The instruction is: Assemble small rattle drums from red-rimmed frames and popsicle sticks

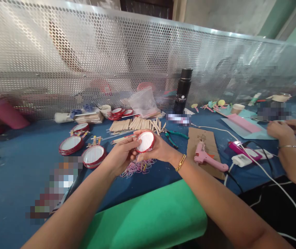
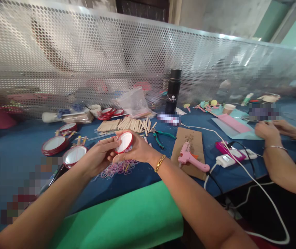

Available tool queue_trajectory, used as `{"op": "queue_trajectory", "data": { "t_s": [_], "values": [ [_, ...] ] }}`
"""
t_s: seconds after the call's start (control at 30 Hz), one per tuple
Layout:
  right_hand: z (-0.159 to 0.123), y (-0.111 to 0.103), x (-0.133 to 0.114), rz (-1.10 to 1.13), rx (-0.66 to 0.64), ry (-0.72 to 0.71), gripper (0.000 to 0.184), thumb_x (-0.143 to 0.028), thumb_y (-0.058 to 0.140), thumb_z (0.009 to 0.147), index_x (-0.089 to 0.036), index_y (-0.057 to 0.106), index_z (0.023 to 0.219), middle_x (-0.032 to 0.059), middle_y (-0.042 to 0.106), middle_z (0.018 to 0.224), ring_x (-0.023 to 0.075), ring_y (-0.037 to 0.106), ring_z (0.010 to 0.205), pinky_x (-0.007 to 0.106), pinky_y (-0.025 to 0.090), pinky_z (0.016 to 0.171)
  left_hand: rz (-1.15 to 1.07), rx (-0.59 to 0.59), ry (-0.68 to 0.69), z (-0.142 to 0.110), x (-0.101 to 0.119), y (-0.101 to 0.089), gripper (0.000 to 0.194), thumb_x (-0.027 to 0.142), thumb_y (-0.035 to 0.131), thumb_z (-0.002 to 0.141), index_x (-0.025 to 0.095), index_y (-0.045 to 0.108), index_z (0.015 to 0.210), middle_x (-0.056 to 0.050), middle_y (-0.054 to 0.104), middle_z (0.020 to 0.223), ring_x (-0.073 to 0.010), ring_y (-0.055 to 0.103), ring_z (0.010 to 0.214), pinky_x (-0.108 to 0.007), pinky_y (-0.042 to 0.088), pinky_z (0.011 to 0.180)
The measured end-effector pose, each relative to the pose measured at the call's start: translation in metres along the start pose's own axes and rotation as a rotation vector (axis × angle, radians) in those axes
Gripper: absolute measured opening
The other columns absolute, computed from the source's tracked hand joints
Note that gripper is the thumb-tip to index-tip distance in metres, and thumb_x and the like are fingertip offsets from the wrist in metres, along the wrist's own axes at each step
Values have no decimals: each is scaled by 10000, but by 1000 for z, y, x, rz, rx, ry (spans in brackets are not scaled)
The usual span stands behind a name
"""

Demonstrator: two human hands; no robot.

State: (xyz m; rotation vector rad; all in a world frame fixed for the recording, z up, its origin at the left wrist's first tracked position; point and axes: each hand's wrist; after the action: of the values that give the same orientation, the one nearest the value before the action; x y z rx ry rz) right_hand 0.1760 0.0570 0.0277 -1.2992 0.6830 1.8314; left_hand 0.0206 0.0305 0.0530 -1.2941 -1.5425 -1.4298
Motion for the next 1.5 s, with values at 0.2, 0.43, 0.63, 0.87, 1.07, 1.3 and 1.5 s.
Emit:
{"op": "queue_trajectory", "data": {
  "t_s": [0.2, 0.43, 0.63, 0.87, 1.07, 1.3, 1.5],
  "values": [
    [3, 3, -4, 89, -77, 42, 753, -375, 923, 480, -222, 562, 1123, 20, 653, 1025, 161, 647, 890, 316, 546, 854, 50, -3, 17, -4, 2, 1, 233, 252, 815, 626, 153, 623, 711, 56, 503, 470, -26, 396, 350, -129, 284, 331],
    [5, 2, 0, 75, -13, 12, 808, -376, 943, 414, -216, 574, 1115, 37, 656, 1100, 182, 637, 981, 342, 518, 932, 87, 10, 28, -5, 9, -1, 251, 251, 830, 582, 149, 639, 708, 55, 511, 475, -22, 392, 363, -122, 284, 336],
    [11, -1, 1, 52, -67, -48, 802, -359, 942, 427, -206, 602, 1137, 24, 670, 1029, 180, 625, 928, 338, 522, 885, 119, 17, 12, -7, 16, -3, 344, 318, 883, 552, 144, 640, 720, 66, 500, 448, -14, 372, 363, -104, 294, 343],
    [13, -3, 2, 84, -78, -52, 811, -359, 942, 415, -217, 607, 1140, 29, 674, 1065, 186, 623, 941, 355, 513, 904, 107, -5, 19, -5, 15, -5, 403, 351, 898, 559, 137, 671, 813, 73, 500, 474, -8, 361, 381, -91, 316, 350],
    [15, -3, 3, 76, -66, -21, 835, -345, 949, 387, -209, 606, 1136, 29, 672, 1053, 191, 616, 944, 377, 512, 920, 88, -3, -28, -3, 16, -7, 410, 287, 914, 541, 136, 679, 841, 62, 524, 533, -10, 400, 413, -87, 334, 361],
    [13, -3, 3, 150, -85, 17, 853, -291, 954, 384, -220, 589, 1151, -5, 669, 935, 160, 631, 825, 342, 538, 828, 87, -48, -40, -10, 21, -3, 462, 270, 891, 582, 162, 677, 977, 47, 565, 600, -32, 435, 443, -114, 356, 377],
    [13, -3, 3, 164, -108, 43, 838, -374, 941, 423, -229, 578, 1165, -6, 680, 895, 150, 640, 746, 329, 552, 753, 141, -138, -30, -14, 23, -4, 469, 262, 831, 670, 173, 663, 1099, 35, 586, 660, -33, 406, 447, -136, 350, 386]
  ]
}}
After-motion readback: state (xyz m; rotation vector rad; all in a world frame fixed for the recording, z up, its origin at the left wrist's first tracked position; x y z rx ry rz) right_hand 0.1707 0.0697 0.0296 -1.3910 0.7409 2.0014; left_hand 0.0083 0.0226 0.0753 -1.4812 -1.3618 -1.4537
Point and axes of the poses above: each hand's wrist, its own z-axis towards the middle knuckle, its own y-axis out of the palm, x = y × z
